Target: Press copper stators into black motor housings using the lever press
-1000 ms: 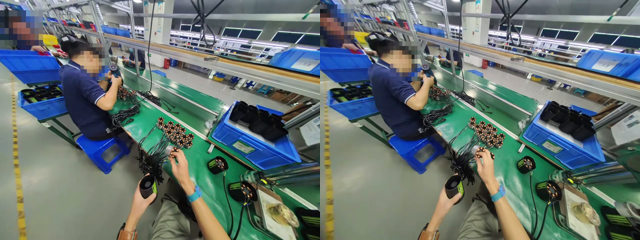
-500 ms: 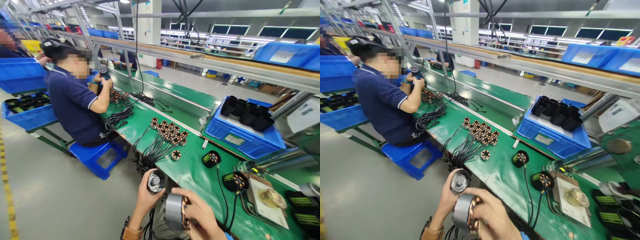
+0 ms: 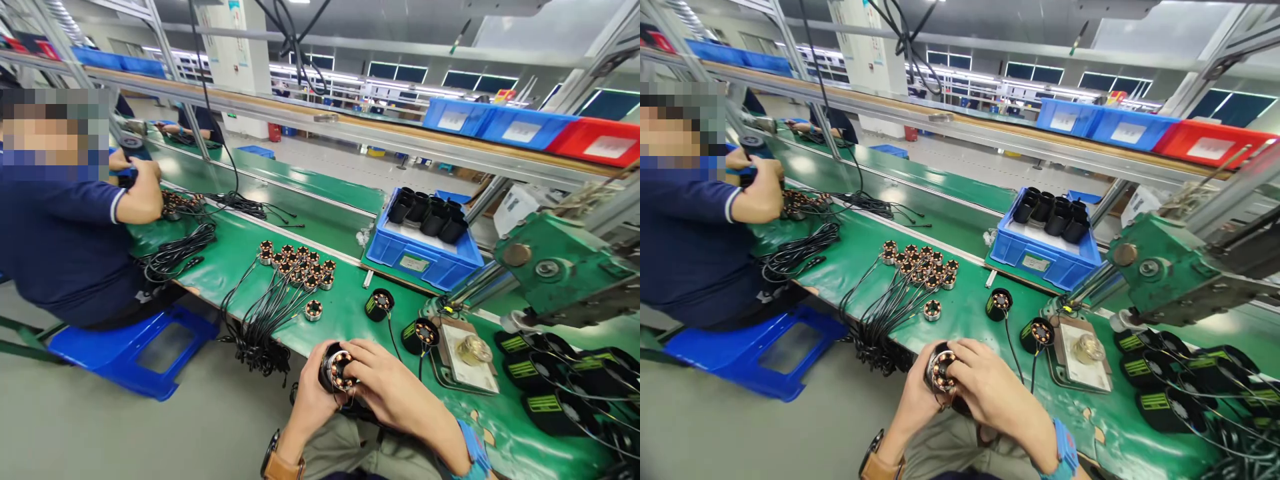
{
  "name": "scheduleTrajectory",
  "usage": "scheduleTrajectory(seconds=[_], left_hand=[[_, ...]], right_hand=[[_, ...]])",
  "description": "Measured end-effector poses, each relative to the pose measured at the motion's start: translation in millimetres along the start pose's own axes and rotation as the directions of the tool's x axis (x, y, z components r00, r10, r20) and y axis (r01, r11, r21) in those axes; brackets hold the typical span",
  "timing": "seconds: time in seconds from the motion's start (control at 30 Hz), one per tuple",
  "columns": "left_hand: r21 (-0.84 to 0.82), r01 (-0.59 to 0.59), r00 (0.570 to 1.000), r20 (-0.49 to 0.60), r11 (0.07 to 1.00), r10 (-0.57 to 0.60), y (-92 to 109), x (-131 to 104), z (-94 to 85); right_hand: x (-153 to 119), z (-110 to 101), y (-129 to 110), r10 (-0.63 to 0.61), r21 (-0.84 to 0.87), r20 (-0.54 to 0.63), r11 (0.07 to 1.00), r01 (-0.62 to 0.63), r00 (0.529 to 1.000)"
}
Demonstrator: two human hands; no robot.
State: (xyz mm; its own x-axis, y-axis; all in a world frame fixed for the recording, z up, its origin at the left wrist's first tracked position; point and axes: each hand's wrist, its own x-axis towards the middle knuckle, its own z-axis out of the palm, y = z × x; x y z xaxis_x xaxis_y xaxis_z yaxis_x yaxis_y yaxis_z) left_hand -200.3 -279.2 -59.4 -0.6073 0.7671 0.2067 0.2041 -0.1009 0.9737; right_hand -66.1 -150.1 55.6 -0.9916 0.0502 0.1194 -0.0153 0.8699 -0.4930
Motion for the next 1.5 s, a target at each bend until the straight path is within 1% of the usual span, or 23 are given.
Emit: scheduleTrajectory(seconds=[0.07, 0.17, 0.3, 0.37, 0.5, 0.6, 0.67, 0.73, 0.8, 0.83, 0.87, 0.93, 1.0, 1.1, 1.2, 1.3, 1.43, 1.5], left_hand=[[-0.002, -0.003, 1.0, 0.03, 1.0, 0.003, 1, 1, 4.1], [-0.01, 0.009, 0.997, 0.083, 1.0, -0.008, 1, 2, 8.4], [-0.015, 0.018, 0.99, 0.139, 1.0, -0.016, -3, -1, 10.3], [-0.019, 0.029, 0.986, 0.166, 0.999, -0.025, -5, -4, 9.8], [-0.065, 0.079, 0.964, 0.26, 0.995, -0.06, -5, -7, 10.1], [-0.084, 0.11, 0.948, 0.308, 0.99, -0.079, -2, -9, 14.8], [-0.077, 0.132, 0.951, 0.29, 0.988, -0.105, -2, -12, 20.0], [-0.071, 0.149, 0.961, 0.244, 0.986, -0.128, -5, -17, 25.3], [-0.063, 0.146, 0.972, 0.197, 0.987, -0.131, -9, -23, 28.7], [-0.056, 0.135, 0.976, 0.178, 0.989, -0.123, -12, -25, 29.3], [-0.042, 0.121, 0.981, 0.158, 0.992, -0.113, -14, -28, 29.2], [0.0, 0.095, 0.989, 0.11, 0.995, -0.095, -17, -31, 26.8], [0.048, 0.083, 0.994, 0.066, 0.995, -0.086, -18, -32, 22.8], [0.112, 0.07, 0.997, 0.027, 0.991, -0.073, -18, -33, 17.0], [0.177, 0.026, 0.999, -0.025, 0.984, -0.022, -19, -33, 12.4], [0.248, -0.061, 0.996, -0.047, 0.967, 0.075, -19, -33, 6.8], [0.306, -0.222, 0.972, -0.004, 0.926, 0.234, -17, -29, -1.2], [0.331, -0.268, 0.958, -0.006, 0.905, 0.286, -15, -26, -3.3]], right_hand=[[-3, -7, 0, 0.006, 0.033, 0.025, 0.999, -0.006, 1.0], [-5, -13, 2, -0.023, 0.093, 0.043, 0.995, 0.019, 0.999], [-11, -13, 2, 0.018, 0.129, 0.031, 0.991, -0.022, 0.999], [-16, -13, 2, 0.004, 0.156, 0.035, 0.988, -0.01, 0.999], [-25, -18, -1, -0.026, 0.219, 0.038, 0.976, 0.017, 0.999], [-34, -16, -5, 0.021, 0.267, 0.045, 0.963, -0.032, 0.999], [-41, -5, -7, 0.097, 0.261, 0.052, 0.959, -0.107, 0.994], [-45, 14, -6, 0.178, 0.228, 0.006, 0.958, -0.175, 0.984], [-46, 35, -4, 0.247, 0.206, -0.103, 0.953, -0.222, 0.964], [-46, 45, -3, 0.277, 0.205, -0.17, 0.948, -0.241, 0.946], [-44, 53, -2, 0.299, 0.208, -0.229, 0.945, -0.254, 0.926], [-40, 63, -2, 0.306, 0.208, -0.311, 0.946, -0.249, 0.9], [-36, 66, -6, 0.314, 0.199, -0.347, 0.945, -0.258, 0.884], [-33, 66, -13, 0.355, 0.176, -0.368, 0.934, -0.311, 0.86], [-31, 69, -18, 0.332, 0.122, -0.409, 0.943, -0.31, 0.85], [-29, 71, -18, 0.301, 0.088, -0.451, 0.952, -0.294, 0.84], [-26, 67, -19, 0.276, 0.111, -0.489, 0.961, -0.254, 0.828], [-23, 65, -21, 0.273, 0.107, -0.508, 0.961, -0.255, 0.817]])
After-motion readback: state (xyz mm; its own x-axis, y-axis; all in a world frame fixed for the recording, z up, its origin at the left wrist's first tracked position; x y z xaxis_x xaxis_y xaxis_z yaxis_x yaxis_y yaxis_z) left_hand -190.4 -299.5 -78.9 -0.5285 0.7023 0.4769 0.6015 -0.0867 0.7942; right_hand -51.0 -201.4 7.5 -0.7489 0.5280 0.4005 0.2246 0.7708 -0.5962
